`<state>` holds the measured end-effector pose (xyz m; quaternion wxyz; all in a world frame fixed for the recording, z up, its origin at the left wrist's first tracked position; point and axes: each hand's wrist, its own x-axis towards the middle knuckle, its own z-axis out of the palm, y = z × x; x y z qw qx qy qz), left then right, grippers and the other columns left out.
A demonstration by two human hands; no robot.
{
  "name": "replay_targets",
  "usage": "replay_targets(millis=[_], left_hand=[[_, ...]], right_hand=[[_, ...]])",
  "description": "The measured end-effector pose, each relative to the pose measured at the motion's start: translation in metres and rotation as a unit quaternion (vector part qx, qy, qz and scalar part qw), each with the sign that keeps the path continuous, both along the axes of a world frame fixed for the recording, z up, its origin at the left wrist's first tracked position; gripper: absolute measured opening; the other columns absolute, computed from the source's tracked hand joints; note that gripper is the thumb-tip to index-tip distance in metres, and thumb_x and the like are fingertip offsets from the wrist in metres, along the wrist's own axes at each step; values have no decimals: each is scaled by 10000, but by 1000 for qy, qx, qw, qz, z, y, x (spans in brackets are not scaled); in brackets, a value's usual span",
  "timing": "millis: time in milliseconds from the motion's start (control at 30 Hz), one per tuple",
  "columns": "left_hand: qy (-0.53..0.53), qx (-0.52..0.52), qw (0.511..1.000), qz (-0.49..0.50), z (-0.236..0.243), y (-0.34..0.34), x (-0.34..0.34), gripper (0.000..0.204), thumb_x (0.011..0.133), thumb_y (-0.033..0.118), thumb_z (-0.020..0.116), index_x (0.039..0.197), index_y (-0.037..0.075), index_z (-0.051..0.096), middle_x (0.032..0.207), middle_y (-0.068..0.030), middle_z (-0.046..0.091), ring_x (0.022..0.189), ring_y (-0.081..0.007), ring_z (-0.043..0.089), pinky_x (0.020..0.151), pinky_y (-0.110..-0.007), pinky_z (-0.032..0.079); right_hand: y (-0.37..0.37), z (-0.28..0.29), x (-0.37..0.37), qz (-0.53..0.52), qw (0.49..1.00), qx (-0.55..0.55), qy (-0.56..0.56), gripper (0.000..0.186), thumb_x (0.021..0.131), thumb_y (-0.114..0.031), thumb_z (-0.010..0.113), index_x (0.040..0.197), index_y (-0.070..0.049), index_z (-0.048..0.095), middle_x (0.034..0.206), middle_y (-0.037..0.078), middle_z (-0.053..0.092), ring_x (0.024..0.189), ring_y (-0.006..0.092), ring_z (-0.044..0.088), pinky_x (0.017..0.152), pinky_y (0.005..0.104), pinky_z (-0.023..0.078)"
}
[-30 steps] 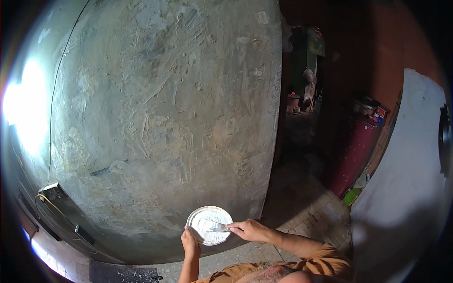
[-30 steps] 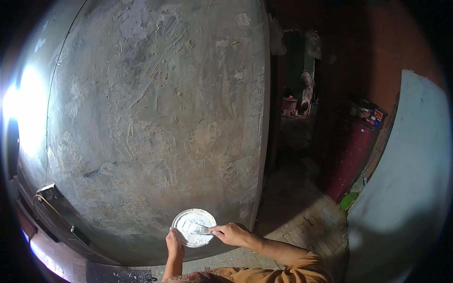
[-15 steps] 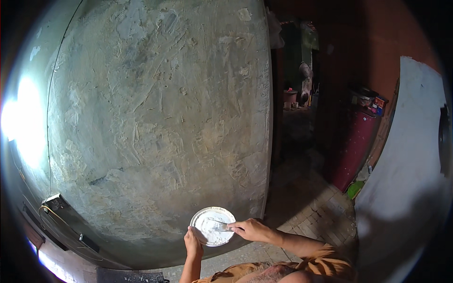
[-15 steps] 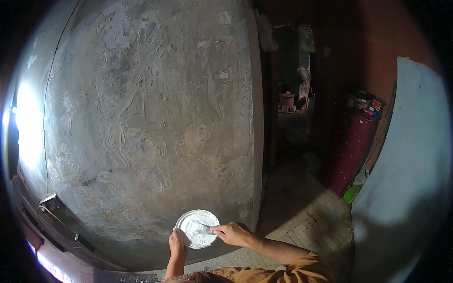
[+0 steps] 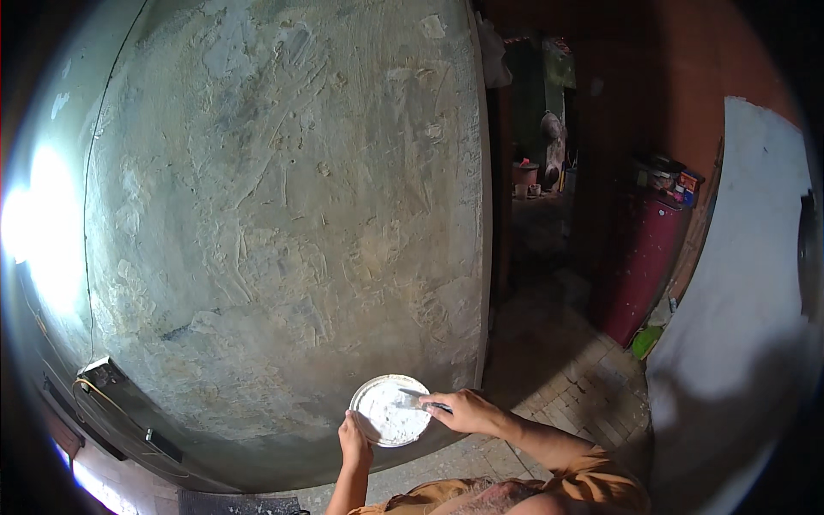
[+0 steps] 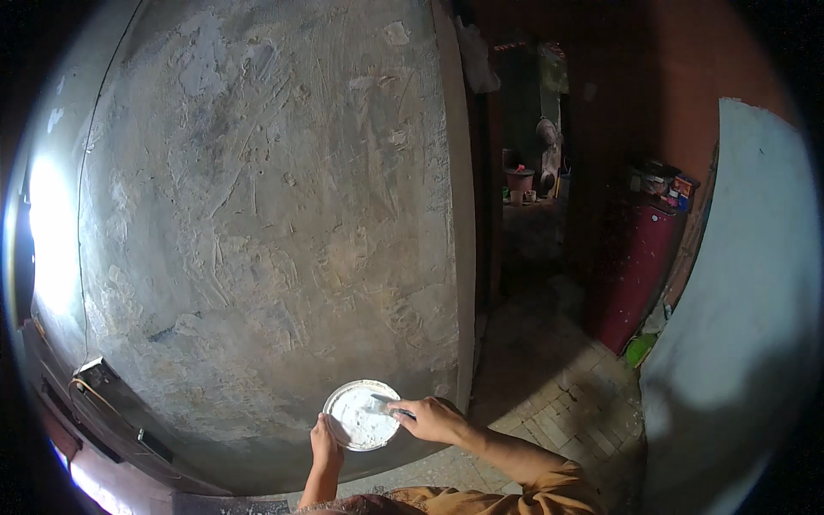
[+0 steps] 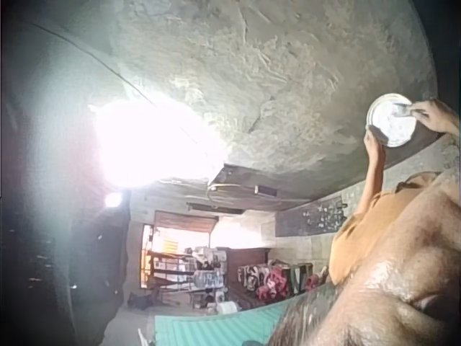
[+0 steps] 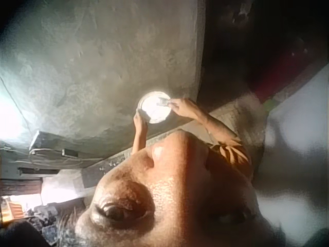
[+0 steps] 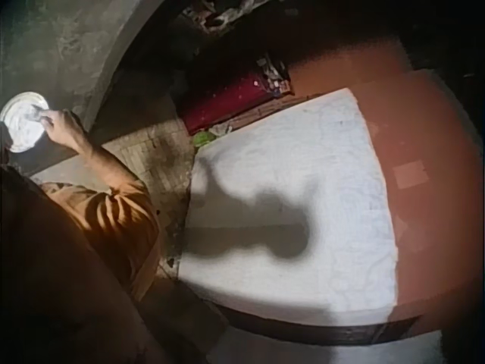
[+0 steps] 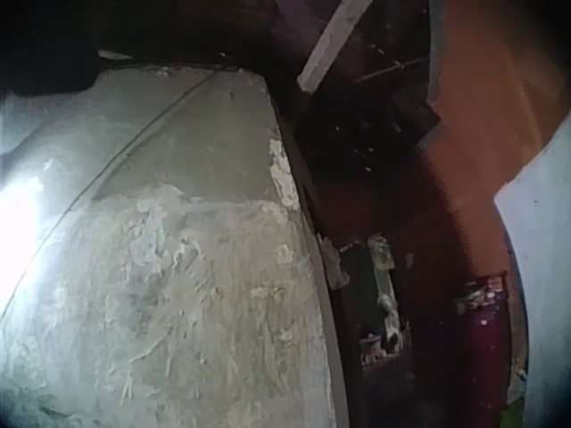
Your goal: The person applies white spackle to a textured wall using a putty knife, repeatedly loading the tool from a white container.
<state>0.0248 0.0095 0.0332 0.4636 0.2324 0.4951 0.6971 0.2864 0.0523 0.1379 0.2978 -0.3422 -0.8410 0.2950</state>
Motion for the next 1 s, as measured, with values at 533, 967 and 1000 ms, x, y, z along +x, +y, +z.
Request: replay_targets(millis=[533,967,1000], left_hand=[[-12,21,1000,8,-15,-6,-5,440,1086,302,384,1071,-80,601,948,-105,663,824,-167,644,759,-315,533],[-38,35,998,36,-7,-8,-8,443,1087,314,375,1058,-69,597,964,-110,667,830,-160,634,760,-307,519],[-35,30,998,31,-7,-8,-8,441,1088,312,376,1057,-68,598,969,-108,667,837,-159,635,762,-306,517]], right_hand=[[-11,-14,-10,1,992,28,-121,317,976,-289,566,1250,-169,671,832,213,700,781,390,695,724,477,554],[-11,-9,-18,38,992,35,-114,331,986,-315,552,1274,-178,639,803,201,700,781,407,688,719,497,546],[-12,-10,-19,36,992,35,-115,331,986,-315,552,1274,-178,639,803,201,700,781,407,688,719,497,546]])
